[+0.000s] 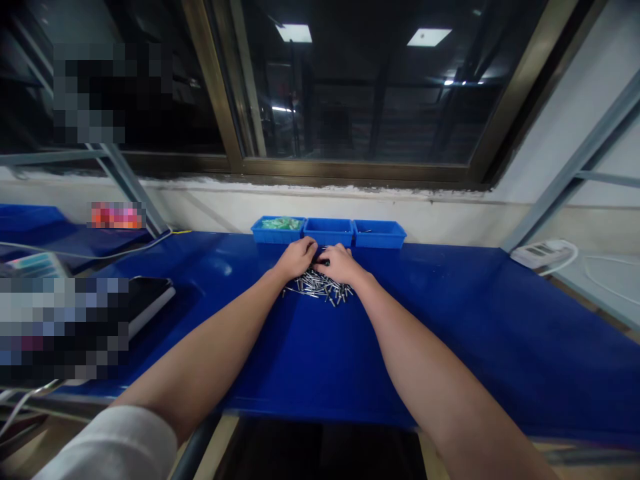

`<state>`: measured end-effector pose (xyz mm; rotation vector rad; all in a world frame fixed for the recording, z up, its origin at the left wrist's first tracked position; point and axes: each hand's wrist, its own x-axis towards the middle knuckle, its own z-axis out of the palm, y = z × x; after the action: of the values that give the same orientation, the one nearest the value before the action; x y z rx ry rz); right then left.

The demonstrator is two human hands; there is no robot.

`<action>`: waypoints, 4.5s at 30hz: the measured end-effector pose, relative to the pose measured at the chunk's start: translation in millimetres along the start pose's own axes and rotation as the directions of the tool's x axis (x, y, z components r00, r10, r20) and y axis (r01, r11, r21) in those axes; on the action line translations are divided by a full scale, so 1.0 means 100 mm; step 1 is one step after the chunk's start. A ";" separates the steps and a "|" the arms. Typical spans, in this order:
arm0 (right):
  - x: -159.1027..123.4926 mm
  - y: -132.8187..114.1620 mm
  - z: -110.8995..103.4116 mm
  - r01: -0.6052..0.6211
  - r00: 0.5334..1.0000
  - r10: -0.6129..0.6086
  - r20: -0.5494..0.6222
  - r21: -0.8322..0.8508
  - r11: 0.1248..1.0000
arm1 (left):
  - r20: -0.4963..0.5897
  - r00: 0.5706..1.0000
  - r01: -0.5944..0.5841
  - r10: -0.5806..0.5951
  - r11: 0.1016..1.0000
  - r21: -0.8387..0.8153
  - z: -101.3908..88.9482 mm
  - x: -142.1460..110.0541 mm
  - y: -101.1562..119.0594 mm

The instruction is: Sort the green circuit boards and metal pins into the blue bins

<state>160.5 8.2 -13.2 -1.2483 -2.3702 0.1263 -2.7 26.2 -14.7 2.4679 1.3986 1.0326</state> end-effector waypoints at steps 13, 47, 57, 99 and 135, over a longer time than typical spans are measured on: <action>0.02 0.02 0.01 0.033 0.991 -0.018 -0.132 0.113 0.993 | -0.021 1.000 -0.016 0.015 0.999 -0.048 -0.06 -0.01 0.06; -0.02 0.29 -0.16 -0.247 0.708 0.387 -0.590 0.306 0.919 | -0.089 0.993 -0.070 0.071 0.997 0.017 -0.08 0.00 0.07; -0.02 0.33 -0.09 -0.374 0.764 0.382 -0.520 0.125 0.919 | -0.027 0.999 -0.036 0.039 0.992 0.118 -0.02 0.01 0.00; 0.00 0.07 -0.03 -0.058 0.917 0.105 -0.384 0.133 0.989 | 0.015 0.995 -0.098 0.097 0.990 0.103 0.00 0.02 -0.02; -0.01 0.42 -0.19 -0.333 0.705 0.463 -0.537 0.326 0.885 | -0.186 0.981 0.079 -0.062 0.993 0.086 -0.08 0.03 0.04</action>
<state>201.3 29.9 -8.1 -1.4241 -1.4746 0.0876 -4.1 24.6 -5.7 2.4182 1.6097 1.2336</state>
